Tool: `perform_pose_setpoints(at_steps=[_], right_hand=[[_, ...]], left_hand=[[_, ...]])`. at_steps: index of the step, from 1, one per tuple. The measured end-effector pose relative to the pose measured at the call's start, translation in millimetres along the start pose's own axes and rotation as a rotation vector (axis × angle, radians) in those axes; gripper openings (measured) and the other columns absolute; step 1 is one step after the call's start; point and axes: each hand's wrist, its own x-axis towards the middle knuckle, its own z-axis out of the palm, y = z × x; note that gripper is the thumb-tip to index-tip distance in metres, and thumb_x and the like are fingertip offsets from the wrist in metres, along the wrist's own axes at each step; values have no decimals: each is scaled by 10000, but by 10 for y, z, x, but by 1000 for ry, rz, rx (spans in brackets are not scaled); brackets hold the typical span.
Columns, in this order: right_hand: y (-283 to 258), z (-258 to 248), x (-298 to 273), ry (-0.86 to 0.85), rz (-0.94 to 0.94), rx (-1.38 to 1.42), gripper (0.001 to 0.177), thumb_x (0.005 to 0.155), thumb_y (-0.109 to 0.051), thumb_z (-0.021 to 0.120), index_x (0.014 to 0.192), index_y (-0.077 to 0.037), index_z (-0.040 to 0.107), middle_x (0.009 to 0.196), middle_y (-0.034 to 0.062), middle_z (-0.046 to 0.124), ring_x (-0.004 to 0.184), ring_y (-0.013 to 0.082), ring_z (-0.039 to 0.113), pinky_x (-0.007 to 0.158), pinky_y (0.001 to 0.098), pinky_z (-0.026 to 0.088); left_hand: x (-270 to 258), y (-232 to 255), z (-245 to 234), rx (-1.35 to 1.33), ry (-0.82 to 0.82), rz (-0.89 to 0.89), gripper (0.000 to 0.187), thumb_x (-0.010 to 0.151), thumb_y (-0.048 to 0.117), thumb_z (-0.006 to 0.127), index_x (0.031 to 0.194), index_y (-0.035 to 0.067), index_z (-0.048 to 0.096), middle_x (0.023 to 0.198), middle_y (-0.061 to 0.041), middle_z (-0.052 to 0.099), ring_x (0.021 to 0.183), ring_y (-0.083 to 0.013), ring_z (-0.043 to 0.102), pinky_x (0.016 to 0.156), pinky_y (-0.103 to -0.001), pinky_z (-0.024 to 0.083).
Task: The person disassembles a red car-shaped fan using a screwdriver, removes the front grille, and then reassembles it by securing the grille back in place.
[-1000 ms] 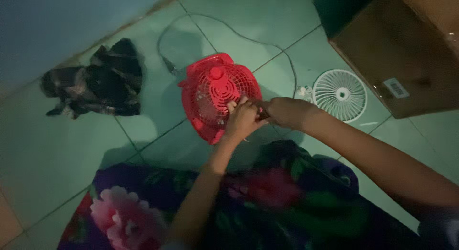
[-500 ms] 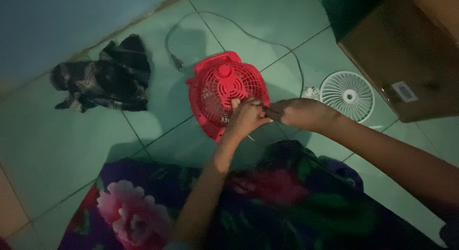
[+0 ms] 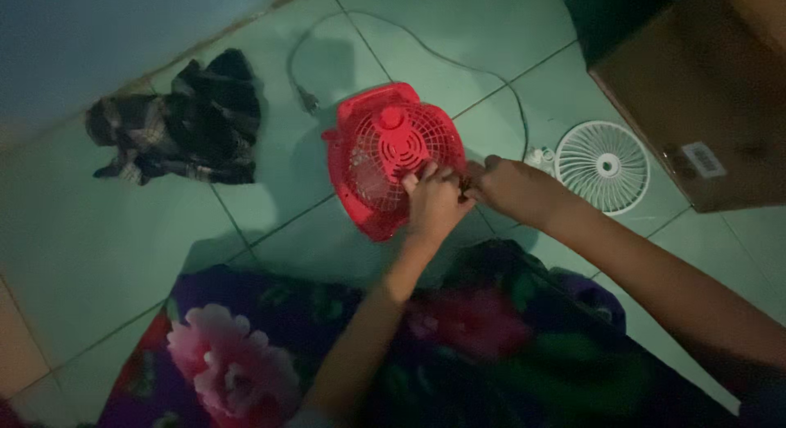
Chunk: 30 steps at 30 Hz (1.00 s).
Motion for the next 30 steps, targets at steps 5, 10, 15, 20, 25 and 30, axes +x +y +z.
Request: perform_pose_setpoints(at_steps=[5,10,15,20,25,30], right_hand=[[109,-12,1,-72,-7,11,278,963,-270,618,1153,-67,627,907,129,690,909,296,712,742,412,617],[-19,-243,-66,-206,82,-15,382,996,-280,589,1360,-170,553,967,138,647,868,296,724,721,422,606],[78,-166,-105,-24,-179,-122,573,880,-23,593,1404,-255,557,962,133,608,875,298,707,731,408,593],[168,-75,-134,-14,-67,180,521,826,-167,684,1339,-183,590,1067,145,598,861,299,715,731,405,584],[40,-164,-139,-164,347,310,538,1034,-479,455,1244,-1,587,975,236,701,854,316,744,779,415,586],[-101,-266,-146,-216,444,337,544,1054,-508,406,1238,-45,623,835,209,738,767,329,772,742,458,603]], left_hand=[[-37,-47,-184,-83,146,119,492,723,475,845,934,46,730,1114,-113,662,1106,-286,556,900,-537,345],[13,-211,-275,-249,-21,358,348,914,325,750,1123,46,747,1133,-105,691,1099,-311,571,909,-545,338],[87,-154,-209,5,-150,251,375,888,432,752,801,66,760,942,-129,725,1088,-308,622,1035,-520,380],[126,-134,-169,26,-135,272,397,889,442,744,961,52,763,925,-121,737,1100,-279,619,1014,-507,398],[60,-92,-263,26,-92,243,403,892,445,754,1007,60,742,968,-87,741,1092,-271,618,981,-477,428],[30,25,-389,-39,-112,96,406,851,444,784,966,58,737,965,-99,726,1109,-275,616,977,-483,419]])
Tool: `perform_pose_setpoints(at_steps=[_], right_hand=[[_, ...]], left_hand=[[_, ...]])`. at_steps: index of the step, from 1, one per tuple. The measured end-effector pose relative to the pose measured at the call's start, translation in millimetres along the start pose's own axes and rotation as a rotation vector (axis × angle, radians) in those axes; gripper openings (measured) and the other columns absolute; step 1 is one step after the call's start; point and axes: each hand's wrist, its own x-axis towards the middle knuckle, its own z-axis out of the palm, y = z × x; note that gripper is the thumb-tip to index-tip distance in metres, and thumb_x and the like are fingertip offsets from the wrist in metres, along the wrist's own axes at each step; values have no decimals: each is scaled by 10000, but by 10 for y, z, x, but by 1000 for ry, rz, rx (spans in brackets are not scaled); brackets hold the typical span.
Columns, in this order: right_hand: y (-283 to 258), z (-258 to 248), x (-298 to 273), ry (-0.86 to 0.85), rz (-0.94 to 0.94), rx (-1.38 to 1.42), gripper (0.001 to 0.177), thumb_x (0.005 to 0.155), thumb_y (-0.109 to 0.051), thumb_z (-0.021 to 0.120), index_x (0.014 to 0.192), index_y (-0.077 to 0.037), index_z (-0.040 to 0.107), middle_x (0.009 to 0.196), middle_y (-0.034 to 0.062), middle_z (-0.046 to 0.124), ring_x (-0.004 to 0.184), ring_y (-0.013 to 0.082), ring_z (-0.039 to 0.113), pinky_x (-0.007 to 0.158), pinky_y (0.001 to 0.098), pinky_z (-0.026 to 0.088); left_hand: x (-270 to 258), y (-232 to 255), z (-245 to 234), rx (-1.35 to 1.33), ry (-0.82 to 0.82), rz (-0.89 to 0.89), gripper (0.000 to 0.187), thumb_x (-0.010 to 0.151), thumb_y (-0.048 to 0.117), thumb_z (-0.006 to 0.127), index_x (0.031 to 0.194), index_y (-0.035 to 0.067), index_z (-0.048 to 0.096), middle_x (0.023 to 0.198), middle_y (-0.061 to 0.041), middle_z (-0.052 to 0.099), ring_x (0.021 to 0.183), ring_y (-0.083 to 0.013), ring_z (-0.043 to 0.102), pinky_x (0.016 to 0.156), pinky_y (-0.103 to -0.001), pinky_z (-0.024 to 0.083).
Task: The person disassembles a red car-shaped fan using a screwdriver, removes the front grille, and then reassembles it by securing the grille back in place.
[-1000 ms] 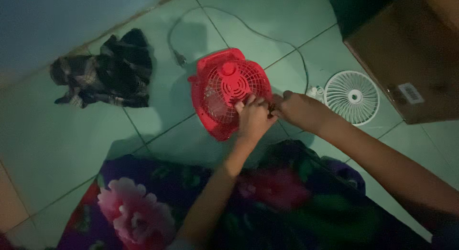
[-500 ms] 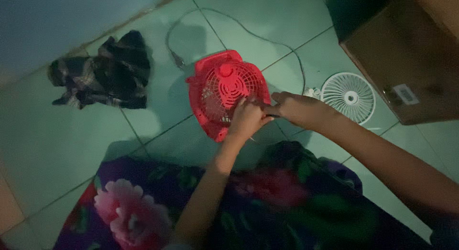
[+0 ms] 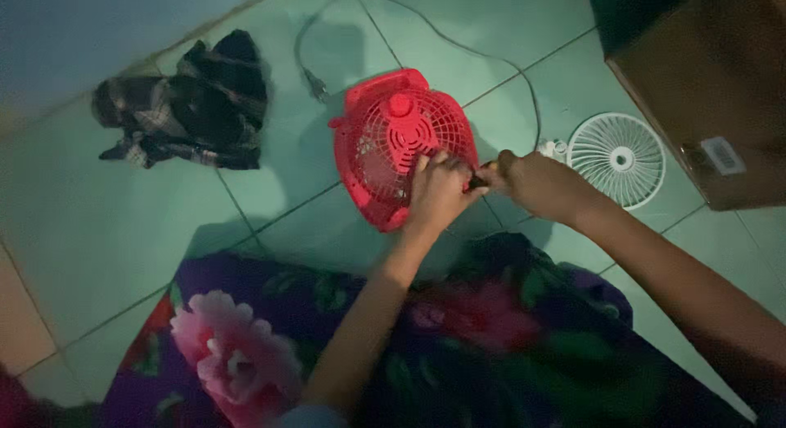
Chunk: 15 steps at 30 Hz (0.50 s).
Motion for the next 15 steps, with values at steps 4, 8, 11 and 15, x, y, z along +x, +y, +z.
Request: perform_pose_setpoints(at_steps=[4,8,11,15], right_hand=[[87,10,152,-59,-296,-79,419,1025,-435,492,1161,-82,673,953,149,722,855,322,731,738,469,579],[180,0,290,-165,-429,-319,221,1025,-234,503,1162,-145,651,933,121,699,866,277,741,732,433,597],[202,101,310,-23,-466,-469,301,931,-103,571,1231,-98,599,936,165,654,851,318,717,709,420,608],[140,177,284,-12,-631,-717,194,910,-64,577,1092,3,590,953,131,662,841,219,707,710,355,608]], left_hand=[[11,-45,-126,-39,69,93,491,765,396,805,1083,38,698,1032,-118,714,1115,-315,602,995,-543,409],[-5,-270,-338,-92,122,94,391,952,306,702,1278,97,645,1244,-107,651,1214,-311,587,1030,-553,419],[115,-446,-486,-78,153,-43,349,1036,308,639,1348,153,616,1383,-67,595,1314,-280,552,1094,-528,426],[307,-617,-365,40,352,-27,549,1007,453,611,1463,155,539,1580,-74,437,1453,-294,389,1163,-558,321]])
